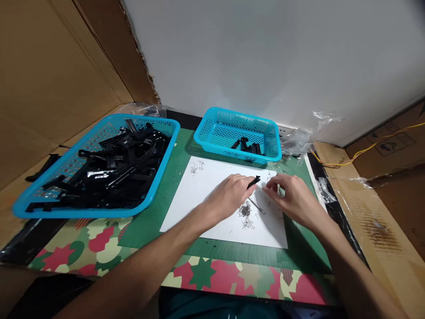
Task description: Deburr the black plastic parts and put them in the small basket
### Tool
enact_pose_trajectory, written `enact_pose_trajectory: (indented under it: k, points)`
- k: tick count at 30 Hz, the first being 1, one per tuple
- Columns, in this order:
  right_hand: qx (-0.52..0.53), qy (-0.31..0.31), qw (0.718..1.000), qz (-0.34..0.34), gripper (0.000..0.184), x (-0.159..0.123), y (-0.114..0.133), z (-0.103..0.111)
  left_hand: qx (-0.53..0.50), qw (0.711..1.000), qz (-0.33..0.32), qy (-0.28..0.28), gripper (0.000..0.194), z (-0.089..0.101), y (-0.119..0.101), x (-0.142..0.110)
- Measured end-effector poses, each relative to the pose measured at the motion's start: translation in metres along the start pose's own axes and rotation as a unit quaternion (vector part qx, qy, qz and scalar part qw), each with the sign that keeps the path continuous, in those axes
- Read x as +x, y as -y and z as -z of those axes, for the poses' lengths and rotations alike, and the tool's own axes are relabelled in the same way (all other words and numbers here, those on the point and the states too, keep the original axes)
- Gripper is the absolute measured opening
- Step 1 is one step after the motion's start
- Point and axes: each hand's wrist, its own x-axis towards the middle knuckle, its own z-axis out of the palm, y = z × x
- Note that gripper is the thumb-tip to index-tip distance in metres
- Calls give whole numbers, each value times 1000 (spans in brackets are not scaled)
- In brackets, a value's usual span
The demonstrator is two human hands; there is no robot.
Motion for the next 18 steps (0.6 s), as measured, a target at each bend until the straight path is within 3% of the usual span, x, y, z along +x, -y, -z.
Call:
enact_pose_trajectory:
  k: [2,4,10,15,18]
  points:
    - [6,52,999,9,21,-15,10,-1,-2,1000,1,5,29,2,-1,0]
    - [-13,62,998,4,13,-25,19,-6,-7,1000,7,8,29,4,-2,1]
    - [-118,64,990,-37,19,-32,28,-20,-12,999,29,12,30,8,-1,2]
    - [-38,71,996,-32,14,-31,20,2,-13,1000,25,3,28,8,2,1]
    - [57,34,998,5,9,-20,10,21,-7,1000,12,0,28,7,4,0]
